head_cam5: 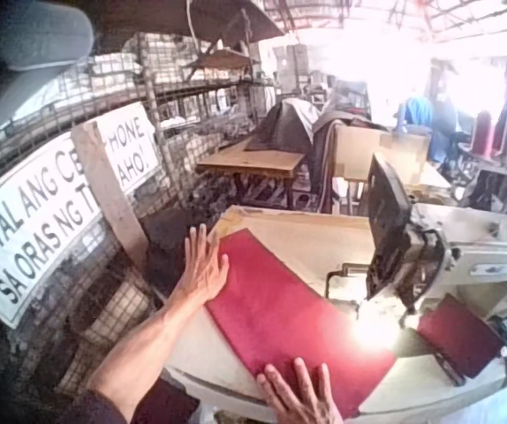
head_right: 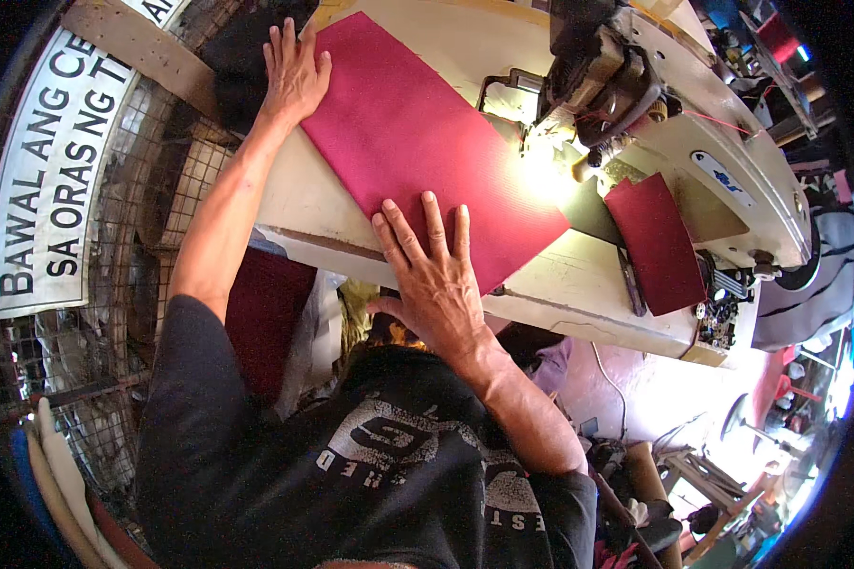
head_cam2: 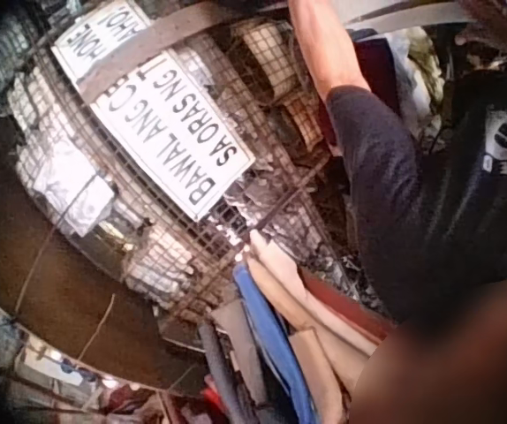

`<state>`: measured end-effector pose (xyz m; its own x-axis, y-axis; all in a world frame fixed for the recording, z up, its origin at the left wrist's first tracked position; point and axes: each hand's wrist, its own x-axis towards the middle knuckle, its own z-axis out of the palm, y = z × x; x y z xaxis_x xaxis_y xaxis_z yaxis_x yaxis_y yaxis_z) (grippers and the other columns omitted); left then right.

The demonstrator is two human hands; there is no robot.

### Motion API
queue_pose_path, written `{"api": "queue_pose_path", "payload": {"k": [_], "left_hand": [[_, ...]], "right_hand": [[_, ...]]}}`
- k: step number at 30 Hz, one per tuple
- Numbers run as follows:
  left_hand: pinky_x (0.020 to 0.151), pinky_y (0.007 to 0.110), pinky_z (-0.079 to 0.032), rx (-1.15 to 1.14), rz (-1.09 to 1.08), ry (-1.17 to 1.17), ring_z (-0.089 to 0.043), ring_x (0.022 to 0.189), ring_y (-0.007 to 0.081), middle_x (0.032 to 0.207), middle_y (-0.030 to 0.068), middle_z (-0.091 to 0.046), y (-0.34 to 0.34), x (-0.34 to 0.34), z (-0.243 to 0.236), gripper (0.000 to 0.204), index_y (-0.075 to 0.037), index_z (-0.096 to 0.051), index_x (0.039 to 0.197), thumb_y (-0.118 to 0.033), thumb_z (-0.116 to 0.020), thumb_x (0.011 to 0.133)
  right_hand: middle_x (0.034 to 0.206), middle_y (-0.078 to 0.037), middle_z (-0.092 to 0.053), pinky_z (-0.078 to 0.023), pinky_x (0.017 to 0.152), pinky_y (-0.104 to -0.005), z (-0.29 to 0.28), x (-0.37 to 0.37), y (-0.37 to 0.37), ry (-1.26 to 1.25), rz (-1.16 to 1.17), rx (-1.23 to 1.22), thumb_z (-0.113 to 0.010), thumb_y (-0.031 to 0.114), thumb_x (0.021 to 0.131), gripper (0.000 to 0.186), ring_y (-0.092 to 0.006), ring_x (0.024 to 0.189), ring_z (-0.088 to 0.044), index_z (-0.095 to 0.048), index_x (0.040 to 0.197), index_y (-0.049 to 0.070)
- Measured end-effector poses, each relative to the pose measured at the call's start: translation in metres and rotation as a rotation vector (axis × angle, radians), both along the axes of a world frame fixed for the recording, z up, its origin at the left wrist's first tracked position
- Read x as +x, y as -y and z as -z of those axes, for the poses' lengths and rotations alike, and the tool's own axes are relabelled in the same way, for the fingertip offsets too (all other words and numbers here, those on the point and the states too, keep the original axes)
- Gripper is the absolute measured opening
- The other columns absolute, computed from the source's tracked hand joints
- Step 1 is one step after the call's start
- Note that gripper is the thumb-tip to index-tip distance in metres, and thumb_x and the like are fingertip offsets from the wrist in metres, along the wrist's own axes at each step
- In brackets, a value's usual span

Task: Sewing components like a pocket and straps onto a leather tote bag using an industrial sewing machine.

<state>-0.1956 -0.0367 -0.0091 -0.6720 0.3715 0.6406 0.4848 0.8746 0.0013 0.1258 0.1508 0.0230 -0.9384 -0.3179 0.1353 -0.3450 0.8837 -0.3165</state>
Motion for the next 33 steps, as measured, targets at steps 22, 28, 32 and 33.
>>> {"api": "queue_pose_path", "payload": {"k": [22, 28, 32, 33], "left_hand": [[0.095, 0.053, -0.050, -0.193, -0.046, 0.241, -0.064, 0.109, 0.0407, 0.113, 0.0211, -0.068, -0.010, -0.053, -0.012, 0.036, -0.002, -0.066, 0.122, -0.026, -0.057, 0.097], [0.087, 0.047, -0.053, 0.158, 0.226, 0.155, -0.067, 0.103, 0.0366, 0.102, 0.0189, -0.070, -0.052, -0.012, -0.053, 0.026, -0.002, -0.069, 0.113, -0.011, -0.062, 0.089], [0.098, 0.037, -0.051, 1.124, 1.026, 0.870, -0.064, 0.105, 0.0236, 0.104, 0.0096, -0.065, -0.005, -0.018, -0.092, 0.006, -0.005, -0.061, 0.094, -0.009, -0.058, 0.096], [0.105, 0.040, -0.047, 1.217, 1.160, 0.948, -0.061, 0.114, 0.0270, 0.109, 0.0104, -0.065, 0.011, -0.035, -0.092, 0.009, -0.005, -0.060, 0.093, -0.012, -0.058, 0.097]], "right_hand": [[0.137, -0.022, -0.054, -0.040, 0.111, -0.0522, 0.000, 0.020, -0.081, -0.212, 0.516, -0.365, -0.075, 0.026, 0.087, 0.061, -0.0437, 0.130, -0.048, -0.053, 0.136, -0.002], [0.130, -0.022, -0.056, -0.037, 0.110, -0.0528, -0.006, 0.054, -0.081, -0.165, 0.626, -0.127, -0.077, 0.027, 0.086, 0.067, -0.0414, 0.126, -0.050, -0.050, 0.139, -0.002], [0.110, -0.020, -0.060, -0.047, 0.094, -0.0488, -0.045, 0.098, -0.060, -0.042, 0.679, -0.410, -0.078, 0.020, 0.085, 0.058, -0.0390, 0.107, -0.057, -0.056, 0.133, -0.003], [0.110, -0.020, -0.060, -0.047, 0.094, -0.0488, -0.052, 0.101, -0.059, -0.068, 0.680, -0.398, -0.078, 0.020, 0.085, 0.058, -0.0390, 0.107, -0.057, -0.056, 0.133, -0.003]]}}
